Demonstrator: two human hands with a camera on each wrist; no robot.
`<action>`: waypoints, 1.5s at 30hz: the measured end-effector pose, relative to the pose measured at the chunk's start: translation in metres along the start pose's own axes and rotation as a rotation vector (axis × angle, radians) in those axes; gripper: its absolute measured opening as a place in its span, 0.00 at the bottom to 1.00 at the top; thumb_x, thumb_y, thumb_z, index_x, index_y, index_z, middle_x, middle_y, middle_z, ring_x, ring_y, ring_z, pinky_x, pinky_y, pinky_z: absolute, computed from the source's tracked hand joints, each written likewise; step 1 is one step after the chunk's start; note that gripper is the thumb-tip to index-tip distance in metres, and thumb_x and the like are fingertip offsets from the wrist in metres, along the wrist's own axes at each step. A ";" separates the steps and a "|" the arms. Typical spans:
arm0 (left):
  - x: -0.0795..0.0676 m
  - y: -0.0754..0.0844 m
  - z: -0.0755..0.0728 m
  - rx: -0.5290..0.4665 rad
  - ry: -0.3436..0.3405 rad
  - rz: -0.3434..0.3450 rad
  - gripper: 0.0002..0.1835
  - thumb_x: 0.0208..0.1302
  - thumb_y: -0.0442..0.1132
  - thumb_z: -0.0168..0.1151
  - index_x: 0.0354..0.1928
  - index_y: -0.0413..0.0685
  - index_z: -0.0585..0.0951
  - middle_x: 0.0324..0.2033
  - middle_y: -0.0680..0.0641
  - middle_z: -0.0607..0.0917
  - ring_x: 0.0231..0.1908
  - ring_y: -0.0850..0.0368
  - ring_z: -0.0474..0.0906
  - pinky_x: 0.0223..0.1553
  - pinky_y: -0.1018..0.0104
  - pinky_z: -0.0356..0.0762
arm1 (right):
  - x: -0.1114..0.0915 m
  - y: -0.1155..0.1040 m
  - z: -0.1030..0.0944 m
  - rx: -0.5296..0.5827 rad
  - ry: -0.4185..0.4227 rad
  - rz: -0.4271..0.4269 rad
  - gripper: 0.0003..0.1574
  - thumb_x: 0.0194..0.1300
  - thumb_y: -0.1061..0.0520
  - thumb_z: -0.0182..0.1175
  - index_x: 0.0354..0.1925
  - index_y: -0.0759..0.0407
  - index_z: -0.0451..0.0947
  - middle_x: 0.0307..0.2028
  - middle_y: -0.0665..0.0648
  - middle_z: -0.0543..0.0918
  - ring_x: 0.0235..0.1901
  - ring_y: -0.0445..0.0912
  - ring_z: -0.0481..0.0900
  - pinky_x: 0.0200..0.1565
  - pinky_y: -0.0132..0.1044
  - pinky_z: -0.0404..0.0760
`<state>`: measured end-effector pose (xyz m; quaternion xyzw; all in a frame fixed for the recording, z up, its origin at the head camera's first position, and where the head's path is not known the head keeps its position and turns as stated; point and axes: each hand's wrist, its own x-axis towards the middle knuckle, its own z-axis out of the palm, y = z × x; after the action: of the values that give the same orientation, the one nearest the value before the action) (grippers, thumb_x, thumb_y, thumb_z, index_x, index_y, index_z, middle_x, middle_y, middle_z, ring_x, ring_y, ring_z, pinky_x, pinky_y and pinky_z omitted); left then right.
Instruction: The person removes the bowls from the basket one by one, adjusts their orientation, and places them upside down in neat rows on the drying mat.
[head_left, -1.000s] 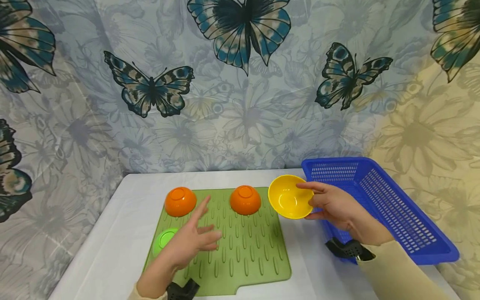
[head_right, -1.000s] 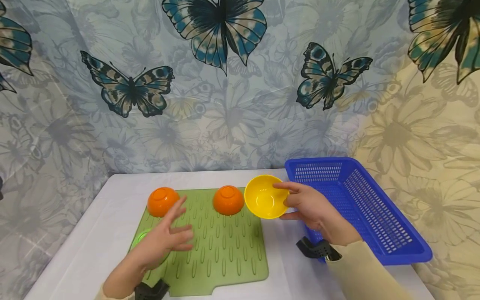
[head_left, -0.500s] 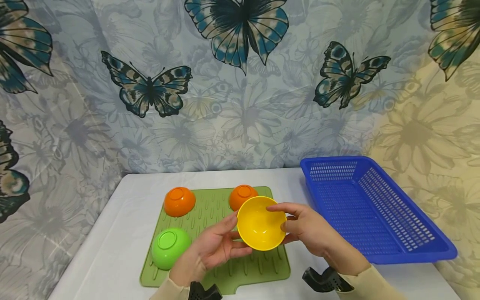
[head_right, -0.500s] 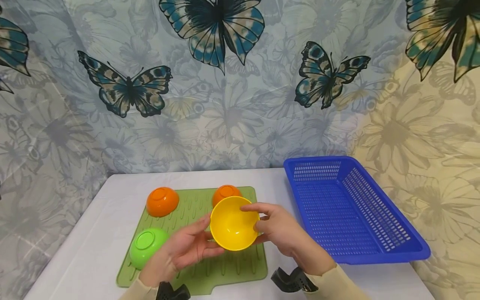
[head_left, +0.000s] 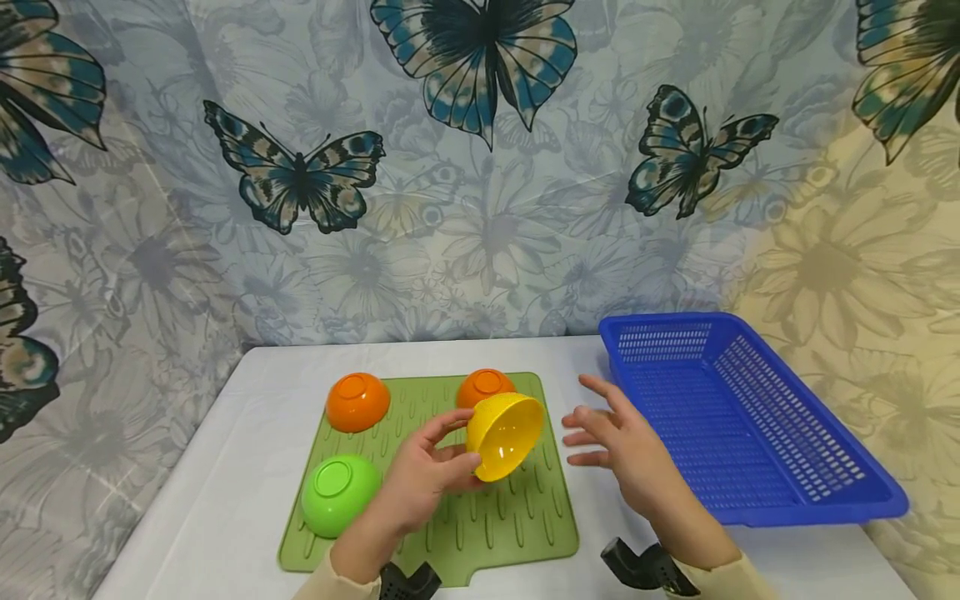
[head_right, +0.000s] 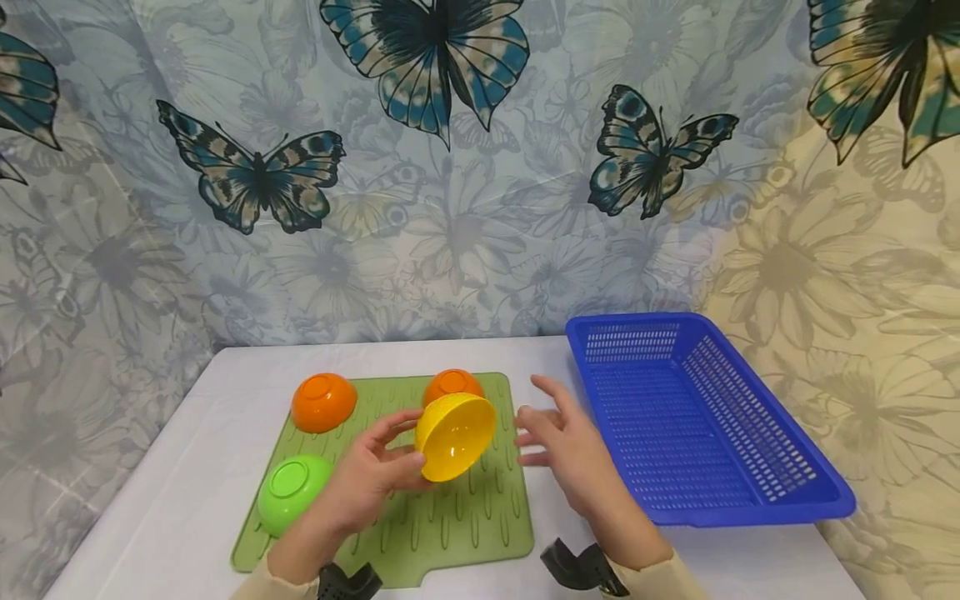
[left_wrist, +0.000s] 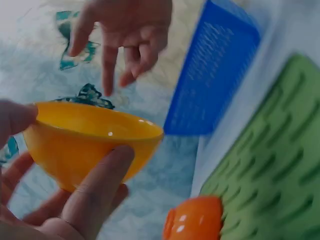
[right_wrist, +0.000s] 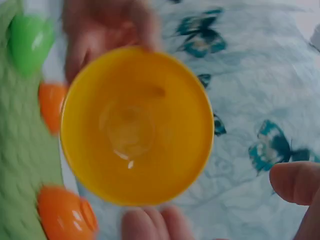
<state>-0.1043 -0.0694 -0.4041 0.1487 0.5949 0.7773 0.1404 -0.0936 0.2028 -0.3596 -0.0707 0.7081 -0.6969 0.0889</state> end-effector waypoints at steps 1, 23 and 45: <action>-0.002 0.000 0.000 0.102 -0.018 0.062 0.29 0.60 0.26 0.69 0.64 0.42 0.76 0.66 0.40 0.69 0.55 0.39 0.77 0.42 0.50 0.83 | 0.001 0.002 -0.002 0.099 -0.058 0.044 0.40 0.78 0.46 0.50 0.78 0.59 0.48 0.52 0.69 0.79 0.46 0.60 0.82 0.44 0.47 0.84; -0.017 -0.010 0.008 1.269 -0.433 0.554 0.40 0.53 0.39 0.76 0.70 0.62 0.72 0.75 0.47 0.58 0.62 0.43 0.72 0.49 0.60 0.80 | 0.017 0.038 0.006 -0.061 -0.236 0.286 0.28 0.70 0.54 0.61 0.64 0.60 0.68 0.44 0.65 0.80 0.33 0.59 0.84 0.26 0.48 0.85; 0.008 -0.047 0.005 1.221 -0.141 0.043 0.42 0.50 0.43 0.80 0.68 0.56 0.73 0.66 0.45 0.71 0.60 0.46 0.74 0.57 0.50 0.74 | 0.018 0.082 0.039 -0.568 -0.109 0.091 0.49 0.51 0.56 0.77 0.69 0.51 0.70 0.59 0.66 0.78 0.59 0.67 0.73 0.56 0.65 0.71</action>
<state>-0.1077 -0.0504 -0.4480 0.2653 0.9188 0.2873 0.0532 -0.1007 0.1618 -0.4429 -0.0981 0.8715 -0.4613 0.1345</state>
